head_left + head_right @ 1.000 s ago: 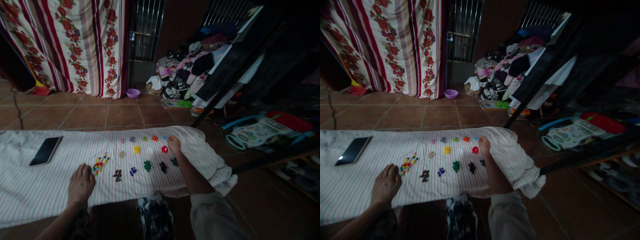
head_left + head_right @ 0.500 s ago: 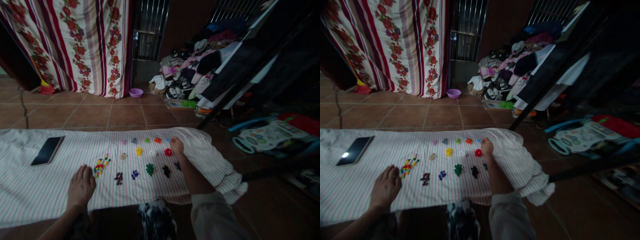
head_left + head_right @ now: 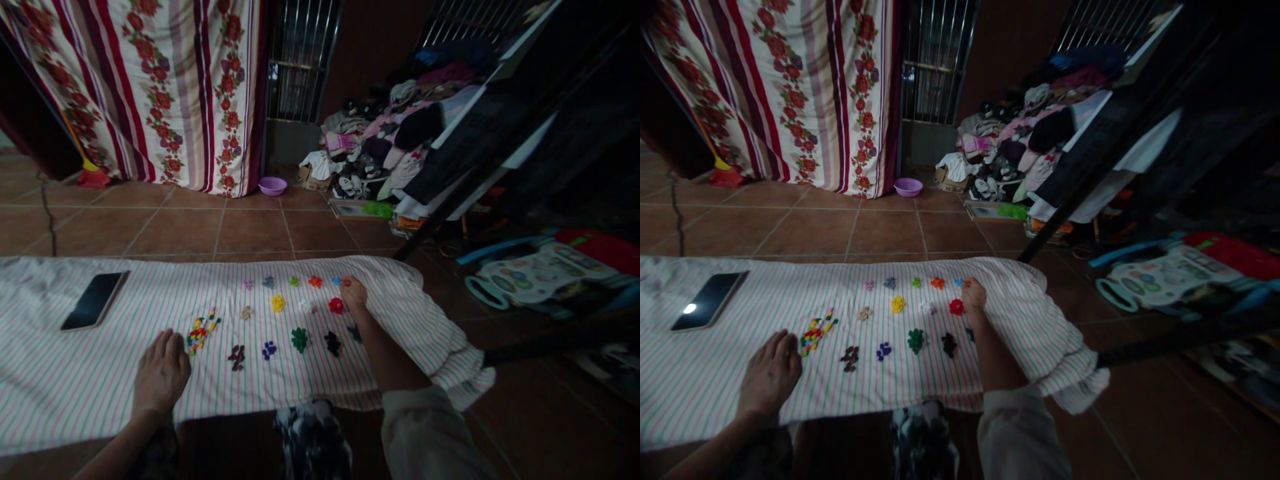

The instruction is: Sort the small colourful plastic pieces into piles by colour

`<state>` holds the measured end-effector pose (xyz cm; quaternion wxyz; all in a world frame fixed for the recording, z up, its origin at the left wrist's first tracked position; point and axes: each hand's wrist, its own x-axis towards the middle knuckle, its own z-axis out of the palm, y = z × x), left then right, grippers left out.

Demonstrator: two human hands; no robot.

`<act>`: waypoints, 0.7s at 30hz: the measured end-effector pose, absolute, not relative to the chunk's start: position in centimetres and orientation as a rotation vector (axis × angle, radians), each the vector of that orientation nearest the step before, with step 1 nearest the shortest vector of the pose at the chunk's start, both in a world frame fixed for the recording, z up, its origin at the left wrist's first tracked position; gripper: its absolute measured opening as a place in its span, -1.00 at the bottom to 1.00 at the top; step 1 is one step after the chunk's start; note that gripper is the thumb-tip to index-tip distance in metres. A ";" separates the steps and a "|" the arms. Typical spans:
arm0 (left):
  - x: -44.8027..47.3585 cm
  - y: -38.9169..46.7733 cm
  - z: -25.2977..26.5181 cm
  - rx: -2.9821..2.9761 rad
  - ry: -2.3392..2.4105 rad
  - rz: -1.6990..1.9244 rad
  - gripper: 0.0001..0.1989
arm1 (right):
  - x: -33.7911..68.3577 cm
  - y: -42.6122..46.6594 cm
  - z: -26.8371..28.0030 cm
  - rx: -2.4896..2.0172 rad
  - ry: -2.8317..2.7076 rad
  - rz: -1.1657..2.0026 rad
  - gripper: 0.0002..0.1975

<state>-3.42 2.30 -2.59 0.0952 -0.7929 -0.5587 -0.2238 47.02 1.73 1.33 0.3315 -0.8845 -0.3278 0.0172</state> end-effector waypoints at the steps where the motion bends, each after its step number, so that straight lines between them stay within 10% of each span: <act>1: -3.4 2.3 -2.5 -2.349 -1.659 -0.663 -0.69 | 46.9 1.7 1.4 -2.310 -0.855 0.042 -0.74; 21: -3.2 2.2 -2.2 -2.354 -1.682 -0.682 -0.70 | 37.2 -2.1 3.5 -1.853 -1.348 -0.016 -0.66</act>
